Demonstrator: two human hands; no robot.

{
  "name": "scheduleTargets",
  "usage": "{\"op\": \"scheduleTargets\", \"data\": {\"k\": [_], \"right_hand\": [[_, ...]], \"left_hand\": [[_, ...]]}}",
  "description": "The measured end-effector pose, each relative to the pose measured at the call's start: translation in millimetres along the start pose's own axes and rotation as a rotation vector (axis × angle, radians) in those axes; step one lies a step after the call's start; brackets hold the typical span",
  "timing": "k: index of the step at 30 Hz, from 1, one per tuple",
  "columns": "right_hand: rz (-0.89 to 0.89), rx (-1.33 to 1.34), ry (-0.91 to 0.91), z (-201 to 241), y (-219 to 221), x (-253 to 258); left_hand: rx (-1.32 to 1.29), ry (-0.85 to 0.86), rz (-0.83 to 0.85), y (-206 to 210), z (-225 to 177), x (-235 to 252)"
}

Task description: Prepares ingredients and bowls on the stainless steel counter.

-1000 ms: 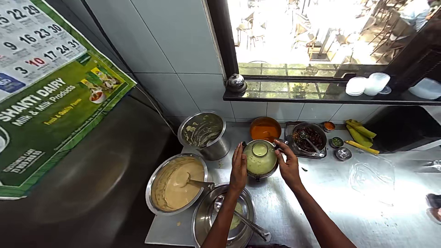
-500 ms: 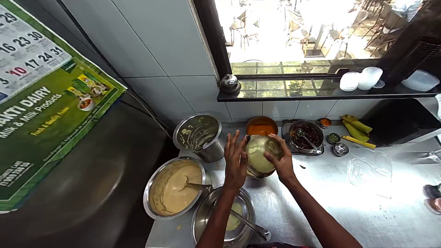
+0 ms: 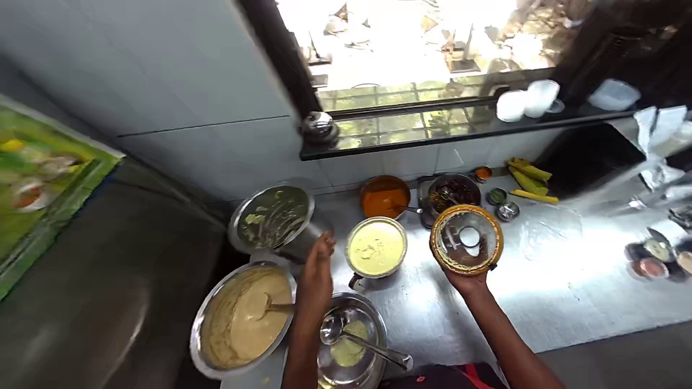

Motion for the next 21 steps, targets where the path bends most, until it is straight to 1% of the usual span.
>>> {"op": "scheduleTargets", "data": {"k": [2, 5, 10, 13, 16, 21], "right_hand": [[-0.070, -0.012, -0.016, 0.8, -28.4, -13.8], [-0.059, 0.045, 0.065, -7.7, -67.2, -31.2], [-0.135, 0.109, 0.207, -29.4, -112.1, -35.6], [-0.152, 0.086, 0.289, -39.8, -115.6, -31.8], [-0.150, 0.061, 0.347, -44.4, -113.8, -28.7], [-0.132, 0.032, 0.396, -43.9, -111.5, -30.7]], "left_hand": [[-0.002, -0.134, 0.016, 13.1, 30.7, -16.1], [-0.028, -0.230, -0.025, 32.3, 46.4, -42.7], [-0.033, -0.165, -0.113, 49.5, 42.7, -57.2], [0.007, -0.123, -0.135, 53.1, 37.5, -52.3], [-0.003, -0.143, -0.145, 54.0, 33.3, -48.9], [0.028, -0.157, -0.134, 53.8, 38.2, -48.5]]}}
Point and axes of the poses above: each hand's wrist, its own x-axis towards the middle knuckle, its own y-axis out of the palm, z = x × y, the point moved 3 cm from there along x, towards the middle knuckle, and after that the axes turned 12 degrees about y, right-handed, at the moved point
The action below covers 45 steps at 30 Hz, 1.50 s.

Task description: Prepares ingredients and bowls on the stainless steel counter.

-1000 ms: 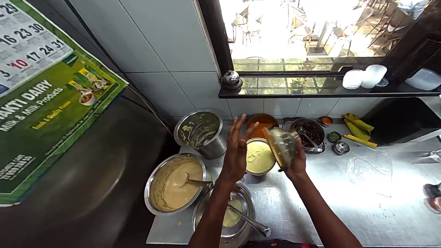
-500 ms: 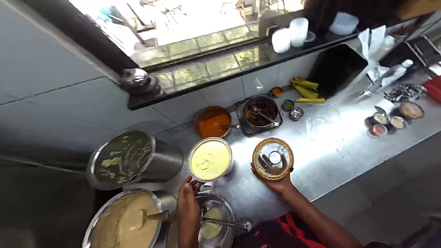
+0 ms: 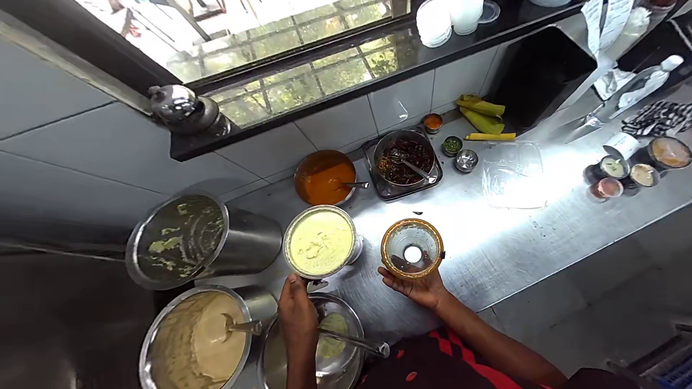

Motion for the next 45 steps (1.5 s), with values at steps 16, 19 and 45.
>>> {"op": "scheduleTargets", "data": {"k": [16, 19, 45], "right_hand": [[-0.372, -0.393, 0.117, -7.8, -35.2, -61.1], [-0.375, -0.581, 0.128, -12.3, -32.0, -61.3], [-0.228, -2.207, 0.257, -97.6, 46.8, 23.5]], "left_hand": [[-0.419, -0.156, -0.461, 47.7, 14.4, 10.4], [-0.497, -0.097, -0.581, 50.4, 22.5, 24.8], [-0.324, 0.043, -0.963, -182.9, -99.6, -197.0]]}}
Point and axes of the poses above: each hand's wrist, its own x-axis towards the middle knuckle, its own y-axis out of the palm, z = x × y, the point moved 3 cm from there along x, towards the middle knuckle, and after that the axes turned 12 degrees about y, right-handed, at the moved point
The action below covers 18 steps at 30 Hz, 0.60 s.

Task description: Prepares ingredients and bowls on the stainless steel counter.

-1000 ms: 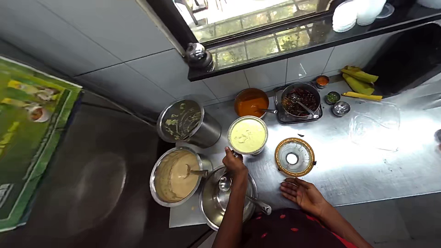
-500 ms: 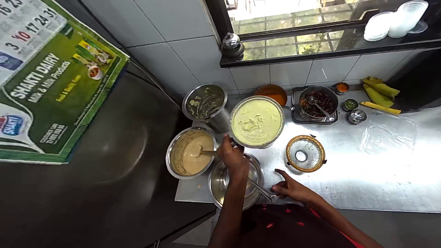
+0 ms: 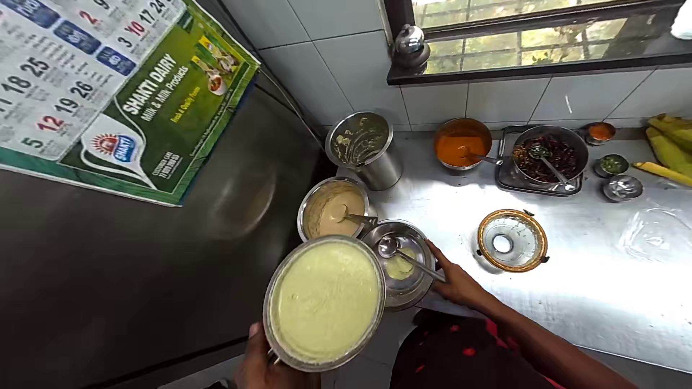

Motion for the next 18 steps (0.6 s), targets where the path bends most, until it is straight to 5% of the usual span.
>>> {"op": "scheduleTargets", "data": {"k": [7, 18], "right_hand": [[0.141, 0.139, 0.055, 3.1, -27.4, -2.1], [0.058, 0.025, 0.036, -3.3, -29.8, -5.3]], "left_hand": [[0.172, -0.078, -0.116, -50.3, 22.7, -16.3], [0.334, -0.143, 0.012, -47.3, 45.8, 2.5]]}}
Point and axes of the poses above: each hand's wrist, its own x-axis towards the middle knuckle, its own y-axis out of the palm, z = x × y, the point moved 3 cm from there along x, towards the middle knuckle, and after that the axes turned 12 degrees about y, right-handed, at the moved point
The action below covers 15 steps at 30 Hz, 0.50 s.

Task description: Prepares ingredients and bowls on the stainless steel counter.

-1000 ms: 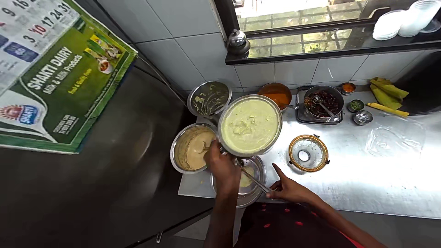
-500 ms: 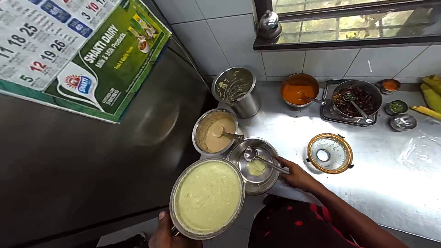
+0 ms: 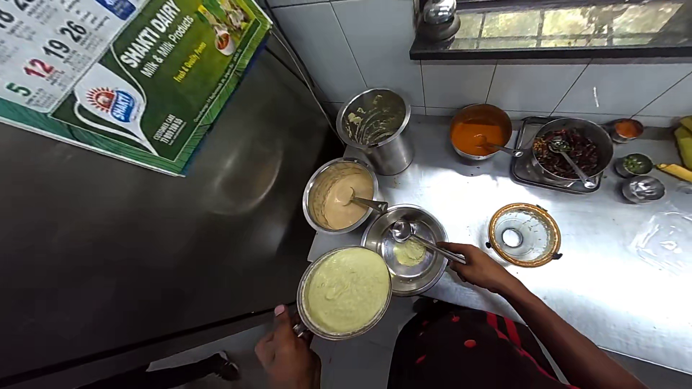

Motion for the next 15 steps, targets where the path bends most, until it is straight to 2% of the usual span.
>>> {"op": "scheduleTargets", "data": {"k": [9, 13, 15], "right_hand": [[0.071, 0.100, 0.024, 6.0, -11.9, 0.8], [0.084, 0.082, -0.002, 9.2, -20.4, 1.2], [0.029, -0.013, -0.030, 13.8, -23.0, -1.5]], "left_hand": [[0.368, 0.097, 0.191, 26.8, 3.4, 14.6], [0.710, 0.196, 0.298, 45.1, -4.3, 14.8], [0.852, 0.265, 0.376, 58.8, -13.7, 11.3]]}}
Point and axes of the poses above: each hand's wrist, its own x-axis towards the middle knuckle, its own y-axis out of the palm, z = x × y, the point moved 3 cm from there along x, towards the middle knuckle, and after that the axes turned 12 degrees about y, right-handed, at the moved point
